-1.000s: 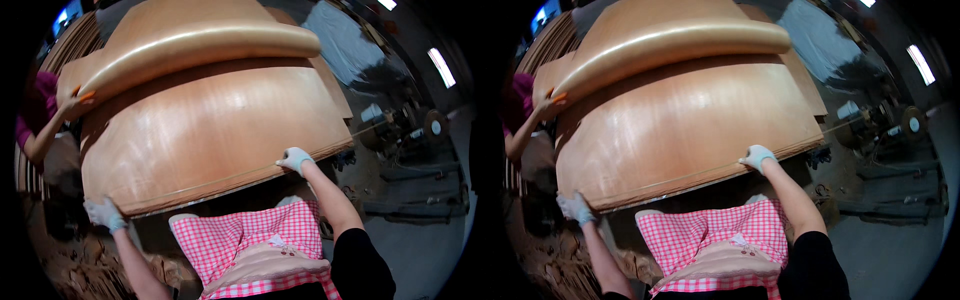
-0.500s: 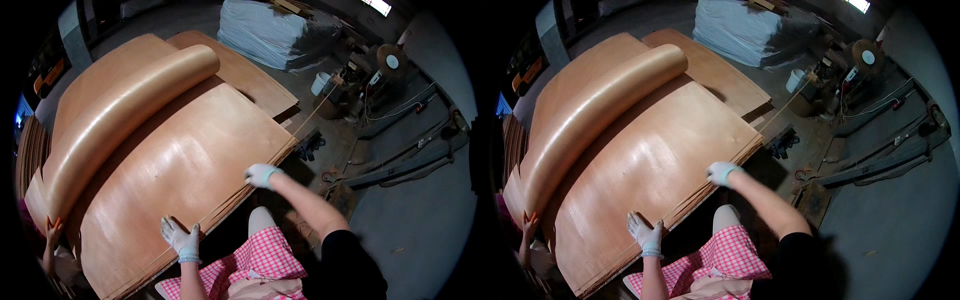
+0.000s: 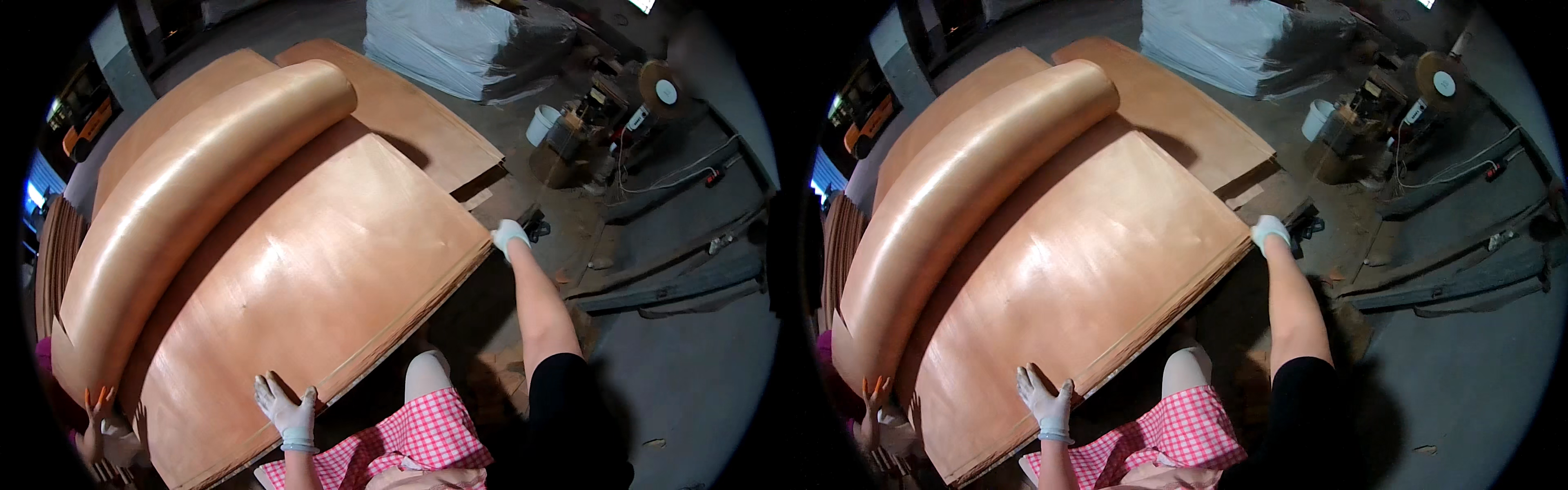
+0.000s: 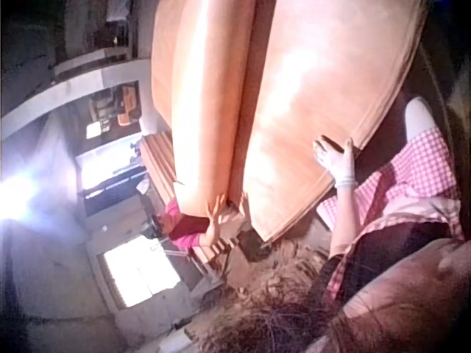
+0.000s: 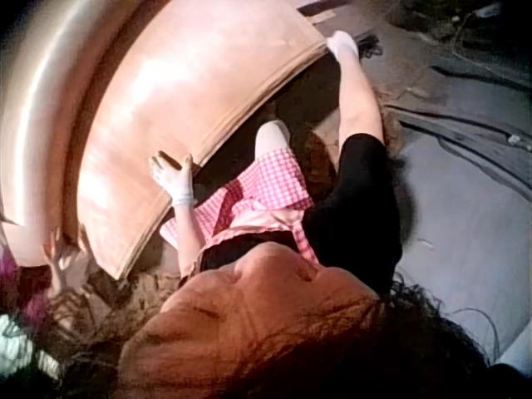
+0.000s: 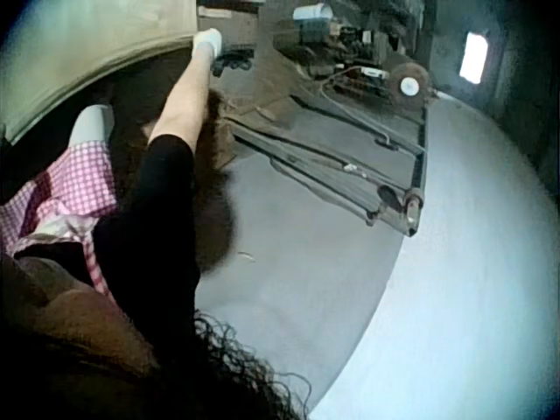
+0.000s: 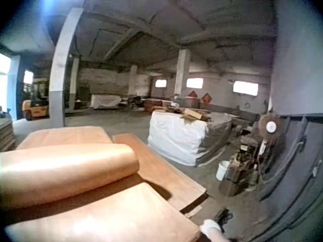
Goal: The person stacks thin wooden planks on a workbench in a workshop. They lift each plank from a pile and place it onto a growing stack, aligning the edges. Another person is visible in the background applying a finish to a curved wooden piece.
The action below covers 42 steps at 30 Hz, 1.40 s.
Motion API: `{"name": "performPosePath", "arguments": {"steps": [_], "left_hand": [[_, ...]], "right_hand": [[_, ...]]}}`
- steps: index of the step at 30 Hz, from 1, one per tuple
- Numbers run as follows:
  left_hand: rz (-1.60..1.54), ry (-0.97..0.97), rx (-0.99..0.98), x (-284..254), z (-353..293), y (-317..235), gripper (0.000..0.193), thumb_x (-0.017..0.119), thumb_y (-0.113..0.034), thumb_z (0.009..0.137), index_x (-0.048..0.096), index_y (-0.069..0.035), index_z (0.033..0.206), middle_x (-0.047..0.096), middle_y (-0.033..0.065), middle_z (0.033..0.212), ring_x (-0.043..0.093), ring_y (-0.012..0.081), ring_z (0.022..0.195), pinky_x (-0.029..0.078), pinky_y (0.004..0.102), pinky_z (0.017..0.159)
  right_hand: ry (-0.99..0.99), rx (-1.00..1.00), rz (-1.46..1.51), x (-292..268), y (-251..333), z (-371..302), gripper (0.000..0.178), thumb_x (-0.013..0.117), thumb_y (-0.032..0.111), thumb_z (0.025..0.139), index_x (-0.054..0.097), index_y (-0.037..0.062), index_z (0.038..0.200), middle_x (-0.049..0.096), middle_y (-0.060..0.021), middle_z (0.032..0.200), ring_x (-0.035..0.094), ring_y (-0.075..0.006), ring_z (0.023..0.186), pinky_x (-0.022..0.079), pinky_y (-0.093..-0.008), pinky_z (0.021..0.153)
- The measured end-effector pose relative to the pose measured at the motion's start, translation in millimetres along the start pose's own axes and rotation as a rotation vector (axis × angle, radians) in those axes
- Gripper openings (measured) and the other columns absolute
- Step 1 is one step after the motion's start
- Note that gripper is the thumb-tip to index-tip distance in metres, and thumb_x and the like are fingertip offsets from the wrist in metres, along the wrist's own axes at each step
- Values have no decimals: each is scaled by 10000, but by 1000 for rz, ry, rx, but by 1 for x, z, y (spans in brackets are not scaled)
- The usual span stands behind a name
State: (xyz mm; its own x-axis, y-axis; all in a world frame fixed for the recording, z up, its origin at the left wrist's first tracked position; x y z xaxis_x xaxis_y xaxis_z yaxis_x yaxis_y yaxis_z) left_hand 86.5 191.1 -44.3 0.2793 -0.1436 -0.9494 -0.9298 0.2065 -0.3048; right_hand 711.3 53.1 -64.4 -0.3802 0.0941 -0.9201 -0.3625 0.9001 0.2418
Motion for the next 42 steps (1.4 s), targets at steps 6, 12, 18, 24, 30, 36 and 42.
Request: {"name": "performPosePath", "arguments": {"steps": [6, 12, 18, 24, 30, 36, 42], "left_hand": [[-186, -282, 82, -10, -11, 6, 684, 759, -324, 723, 508, -9, 1276, 454, 228, 1355, 377, 398, 1290, 277, 488, 1102], [-621, -160, 498, -50, -70, -76, 344, 770, -278, 761, 659, -66, 1008, 653, 136, 964, 624, 324, 905, 506, 413, 818], [-1048, -174, 471, -84, -106, -44, 209, 699, -90, 754, 671, -36, 954, 640, 131, 934, 625, 269, 872, 516, 349, 768], [-1341, -152, 238, -81, -124, 15, 115, 671, -47, 791, 666, -14, 901, 606, 82, 854, 602, 185, 813, 489, 297, 728], [-1507, -420, -229, -100, -125, 139, 77, 711, -24, 824, 644, -17, 787, 632, 15, 767, 578, 93, 707, 489, 248, 664], [-1464, -913, -501, -107, -119, 389, 123, 663, 101, 752, 647, -21, 738, 654, 35, 733, 594, 109, 656, 511, 265, 617], [-673, -985, -797, -168, -127, 566, 161, 776, -118, 793, 672, 6, 799, 655, 14, 720, 541, 102, 665, 483, 289, 636]], "right_hand": [[-286, -311, 345, 7, 29, -93, 408, 568, 222, 932, 566, -84, 1202, 576, -285, 1226, 535, -405, 1165, 409, -420, 1010], [218, -829, 766, 72, 150, -329, 167, 625, 101, 880, 597, 0, 1010, 620, -110, 880, 600, -206, 848, 486, -333, 791], [695, -896, 982, 76, 212, -479, 138, 598, 88, 911, 584, -22, 993, 508, -220, 1338, 529, -237, 1180, 423, -347, 992], [787, -944, 911, 87, 245, -533, 297, 634, 149, 928, 564, -25, 1158, 493, -216, 1366, 511, -242, 1223, 401, -343, 1033], [430, -1134, 262, 85, 272, -509, 140, 618, 126, 909, 666, 11, 973, 669, -139, 905, 654, -236, 833, 514, -333, 798], [408, -949, 73, 96, 243, -392, 179, 647, 127, 888, 650, -19, 991, 684, -138, 889, 654, -209, 822, 517, -325, 778], [225, -933, -100, 91, 263, -362, 267, 694, 222, 850, 670, -33, 924, 677, -187, 876, 655, -272, 828, 507, -362, 759]]}}
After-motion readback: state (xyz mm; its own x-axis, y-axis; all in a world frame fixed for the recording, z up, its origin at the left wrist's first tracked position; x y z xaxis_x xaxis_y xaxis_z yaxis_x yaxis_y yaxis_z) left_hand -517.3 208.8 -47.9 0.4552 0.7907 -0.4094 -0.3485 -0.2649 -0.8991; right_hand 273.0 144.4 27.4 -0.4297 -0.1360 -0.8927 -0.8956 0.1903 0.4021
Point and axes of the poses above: each hand's wrist, its own z-axis towards the middle knuckle, its own x-axis out of the palm, y = z × x, the point moved 6 cm from there along z, towards the middle knuckle
